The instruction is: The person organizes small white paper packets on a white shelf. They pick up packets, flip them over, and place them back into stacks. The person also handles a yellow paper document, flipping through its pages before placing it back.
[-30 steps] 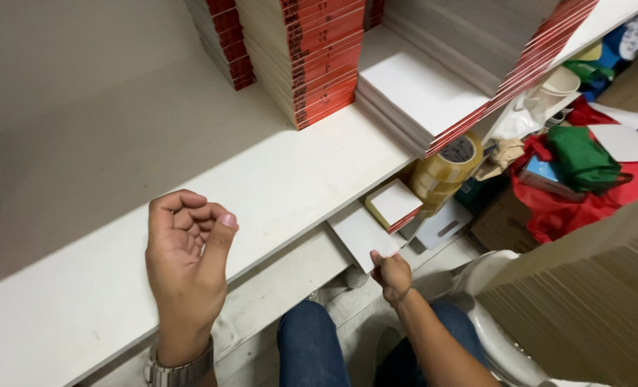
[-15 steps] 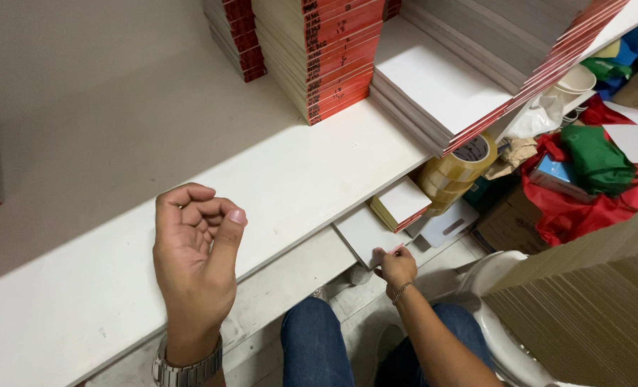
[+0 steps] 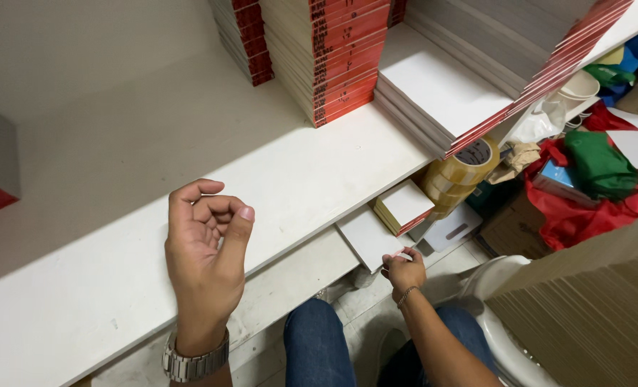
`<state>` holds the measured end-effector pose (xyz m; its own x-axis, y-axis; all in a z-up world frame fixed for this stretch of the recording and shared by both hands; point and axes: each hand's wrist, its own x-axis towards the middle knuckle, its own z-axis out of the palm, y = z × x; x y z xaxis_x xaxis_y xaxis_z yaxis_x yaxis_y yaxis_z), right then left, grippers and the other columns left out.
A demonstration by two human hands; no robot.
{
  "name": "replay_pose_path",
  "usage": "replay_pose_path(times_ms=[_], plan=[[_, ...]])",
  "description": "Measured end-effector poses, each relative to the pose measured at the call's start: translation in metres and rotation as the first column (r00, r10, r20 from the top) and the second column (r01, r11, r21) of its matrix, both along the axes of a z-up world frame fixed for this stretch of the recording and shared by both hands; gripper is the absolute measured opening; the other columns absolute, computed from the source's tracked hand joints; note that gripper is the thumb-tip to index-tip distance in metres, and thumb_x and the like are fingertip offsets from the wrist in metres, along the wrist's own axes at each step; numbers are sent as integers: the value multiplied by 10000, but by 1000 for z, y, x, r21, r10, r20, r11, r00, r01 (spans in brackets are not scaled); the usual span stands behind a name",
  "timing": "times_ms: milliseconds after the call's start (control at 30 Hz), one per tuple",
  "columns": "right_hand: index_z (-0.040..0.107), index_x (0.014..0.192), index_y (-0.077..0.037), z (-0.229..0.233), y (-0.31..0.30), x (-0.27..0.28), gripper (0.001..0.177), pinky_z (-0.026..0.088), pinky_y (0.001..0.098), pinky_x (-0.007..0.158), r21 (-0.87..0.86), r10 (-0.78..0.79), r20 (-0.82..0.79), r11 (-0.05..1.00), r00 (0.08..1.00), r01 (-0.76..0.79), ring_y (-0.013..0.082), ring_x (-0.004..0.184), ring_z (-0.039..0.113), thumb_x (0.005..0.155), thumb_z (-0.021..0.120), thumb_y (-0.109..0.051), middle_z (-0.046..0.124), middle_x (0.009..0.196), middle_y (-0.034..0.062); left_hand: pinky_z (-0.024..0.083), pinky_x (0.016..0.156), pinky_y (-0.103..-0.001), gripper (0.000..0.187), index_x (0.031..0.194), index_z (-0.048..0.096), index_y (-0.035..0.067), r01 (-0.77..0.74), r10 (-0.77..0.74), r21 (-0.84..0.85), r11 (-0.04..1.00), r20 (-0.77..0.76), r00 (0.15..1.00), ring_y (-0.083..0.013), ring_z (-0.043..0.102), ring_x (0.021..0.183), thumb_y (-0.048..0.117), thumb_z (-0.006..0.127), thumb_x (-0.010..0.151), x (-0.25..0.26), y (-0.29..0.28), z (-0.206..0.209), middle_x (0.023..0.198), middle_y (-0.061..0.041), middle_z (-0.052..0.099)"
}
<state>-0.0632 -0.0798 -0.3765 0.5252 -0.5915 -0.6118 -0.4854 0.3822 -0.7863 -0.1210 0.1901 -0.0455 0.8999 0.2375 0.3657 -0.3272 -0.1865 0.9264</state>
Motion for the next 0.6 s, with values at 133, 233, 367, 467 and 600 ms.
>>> replay_pose_path(times_ms=[133, 233, 367, 467, 600], plan=[[572, 1165, -128, -5, -2, 1, 385, 608, 376, 588, 9, -32, 15, 999, 999, 32, 194, 673, 619, 853, 710, 52, 693, 794, 81, 509, 780, -270, 343, 1228, 487, 53, -10, 10, 5, 1000, -14, 1000, -148, 610, 818, 130, 653, 938, 0, 0, 1, 898, -89, 662], [546, 1132, -120, -4, -2, -1, 363, 626, 381, 629, 39, -36, 33, 999, 999, 34, 199, 715, 640, 857, 695, 64, 670, 808, 85, 504, 770, -272, 342, 1229, 482, 50, -5, 5, 7, 1000, -10, 1000, -148, 605, 812, 119, 648, 939, 0, 0, 0, 892, -91, 663], [557, 1164, -127, -7, -4, -2, 392, 614, 357, 606, 11, -20, -11, 1000, 1000, 20, 197, 717, 640, 849, 726, 34, 655, 850, 81, 508, 774, -273, 343, 1229, 486, 56, -8, 8, 13, 1000, -11, 1000, -145, 608, 813, 125, 651, 936, 1, 0, 0, 888, -82, 663], [540, 1206, -132, -5, -1, -3, 410, 583, 358, 596, 25, -29, 10, 999, 1000, 28, 189, 705, 642, 876, 690, 58, 684, 838, 106, 488, 765, -263, 342, 1236, 480, 48, 6, -6, -10, 1000, 17, 1000, -138, 588, 806, 96, 648, 943, 2, 0, -2, 888, -89, 651], [524, 1363, -142, 36, 7, -9, 521, 635, 415, 710, 10, 0, -117, 1000, 993, 1, 237, 934, 672, 897, 729, -32, 654, 1057, 127, 508, 772, -274, 349, 1232, 484, 48, -2, 2, 16, 1000, -1, 1000, -149, 607, 812, 133, 648, 936, 0, 0, 1, 884, -86, 662]])
